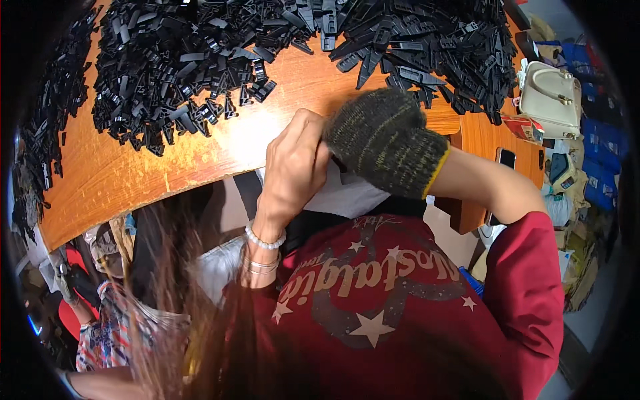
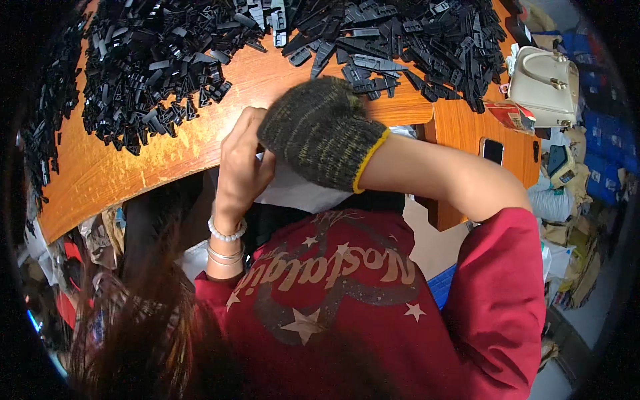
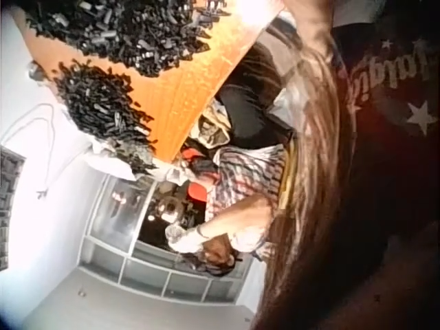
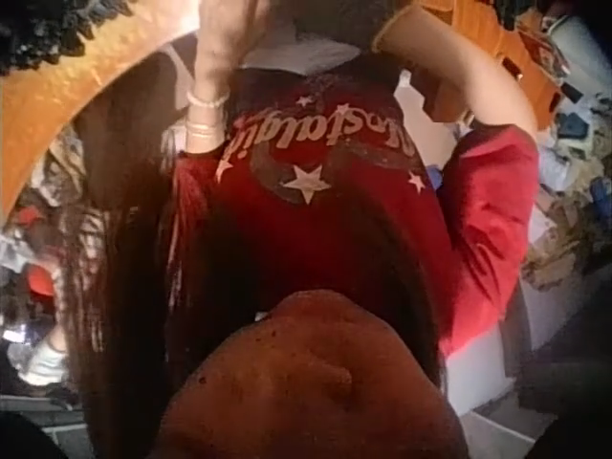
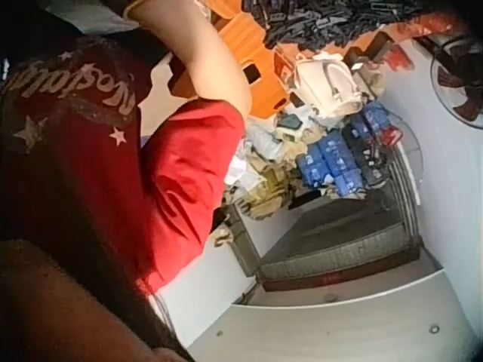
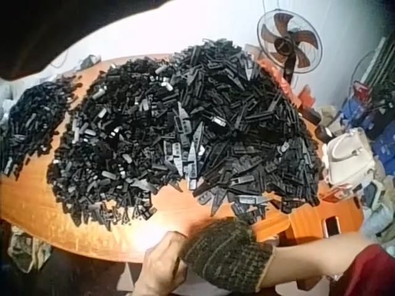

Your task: Picking and inspecting small black plastic components from a large pile on a table and placing them into a bag.

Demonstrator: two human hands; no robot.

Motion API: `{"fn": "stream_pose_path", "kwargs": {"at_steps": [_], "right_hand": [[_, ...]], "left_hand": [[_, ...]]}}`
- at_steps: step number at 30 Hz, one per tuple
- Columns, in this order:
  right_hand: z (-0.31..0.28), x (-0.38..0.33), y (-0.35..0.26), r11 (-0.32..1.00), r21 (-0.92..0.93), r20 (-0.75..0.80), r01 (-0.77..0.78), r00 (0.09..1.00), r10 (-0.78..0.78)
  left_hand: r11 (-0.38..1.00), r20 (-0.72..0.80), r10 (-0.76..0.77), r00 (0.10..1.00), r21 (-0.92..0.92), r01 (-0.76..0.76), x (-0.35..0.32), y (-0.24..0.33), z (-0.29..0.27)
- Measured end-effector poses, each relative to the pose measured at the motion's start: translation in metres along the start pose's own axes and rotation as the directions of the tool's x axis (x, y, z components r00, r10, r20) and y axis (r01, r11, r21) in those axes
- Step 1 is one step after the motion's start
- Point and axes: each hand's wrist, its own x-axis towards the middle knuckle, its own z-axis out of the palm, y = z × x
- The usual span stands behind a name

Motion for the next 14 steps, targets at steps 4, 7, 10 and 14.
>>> {"fn": "stream_pose_path", "kwargs": {"at_steps": [4,7,10,14], "right_hand": [[0.004,-0.003,0.002,0.998,-0.061,-0.053,0.023,0.998,-0.026],[0.008,-0.009,0.002,0.742,-0.666,-0.047,0.077,0.988,-0.145],[-0.023,-0.005,-0.005,0.934,0.119,0.137,-0.337,0.937,0.321],[0.009,-0.049,-0.009,0.707,0.599,-0.070,-0.376,0.855,0.514]], "left_hand": [[0.997,0.018,-0.055,0.998,-0.044,0.056,0.000,0.001,0.001],[0.997,-0.014,-0.071,0.997,0.004,0.071,0.002,0.007,0.003],[0.991,-0.059,-0.089,0.994,0.098,0.094,0.002,0.014,0.002],[0.923,0.030,-0.263,0.964,-0.283,0.261,-0.003,0.016,0.004]]}}
